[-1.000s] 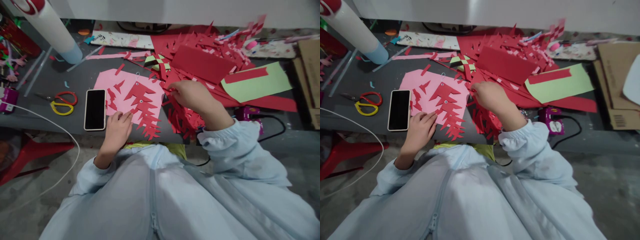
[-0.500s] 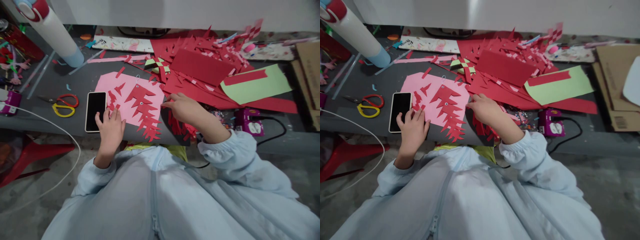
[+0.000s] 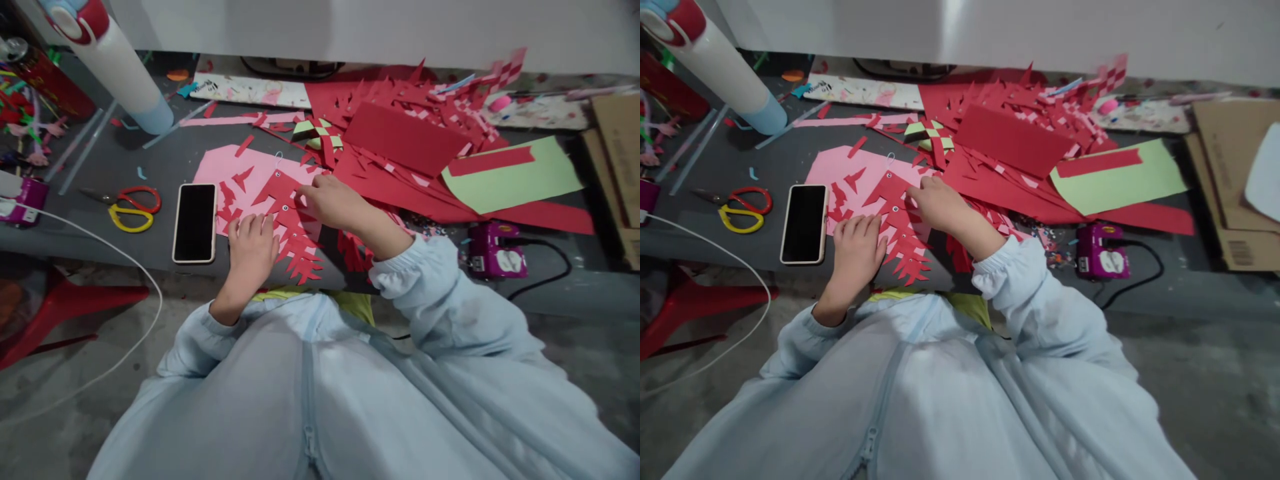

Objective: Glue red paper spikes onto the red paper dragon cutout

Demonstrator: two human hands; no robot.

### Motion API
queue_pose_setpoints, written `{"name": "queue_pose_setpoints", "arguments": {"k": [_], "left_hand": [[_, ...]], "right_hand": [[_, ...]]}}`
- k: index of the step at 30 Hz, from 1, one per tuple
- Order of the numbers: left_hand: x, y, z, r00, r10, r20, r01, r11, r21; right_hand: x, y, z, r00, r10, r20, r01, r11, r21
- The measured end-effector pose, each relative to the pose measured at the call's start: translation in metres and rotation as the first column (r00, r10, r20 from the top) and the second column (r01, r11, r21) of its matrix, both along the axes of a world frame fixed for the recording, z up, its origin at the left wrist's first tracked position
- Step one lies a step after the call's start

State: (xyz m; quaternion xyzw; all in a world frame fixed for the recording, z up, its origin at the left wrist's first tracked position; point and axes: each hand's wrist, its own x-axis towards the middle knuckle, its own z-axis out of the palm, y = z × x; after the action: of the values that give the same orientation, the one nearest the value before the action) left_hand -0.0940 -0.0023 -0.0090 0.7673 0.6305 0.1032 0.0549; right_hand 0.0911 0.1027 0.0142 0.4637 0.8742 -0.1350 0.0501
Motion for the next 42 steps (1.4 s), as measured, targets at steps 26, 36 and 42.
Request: {"name": "queue_pose_setpoints", "arguments": {"k": [26,36,42], "left_hand": [[0.013,0.000,-0.007,0.984,-0.017,0.176,0.026,0.999,-0.048],[0.013,-0.011,-0.018,0.994,-0.098,0.041,0.092,0.989,0.116],[0.011,-0.012,-0.017,0.990,-0.133,0.056,0.124,0.983,0.132]], "right_hand": [[-0.001,-0.001,-0.004,0.995,-0.098,0.004,0.098,0.994,0.043],[-0.006,0.003,-0.004,0.977,-0.199,-0.080,0.195,0.979,-0.055],[-0.005,0.001,-0.009,0.959,-0.280,-0.035,0.282,0.958,0.052]]}}
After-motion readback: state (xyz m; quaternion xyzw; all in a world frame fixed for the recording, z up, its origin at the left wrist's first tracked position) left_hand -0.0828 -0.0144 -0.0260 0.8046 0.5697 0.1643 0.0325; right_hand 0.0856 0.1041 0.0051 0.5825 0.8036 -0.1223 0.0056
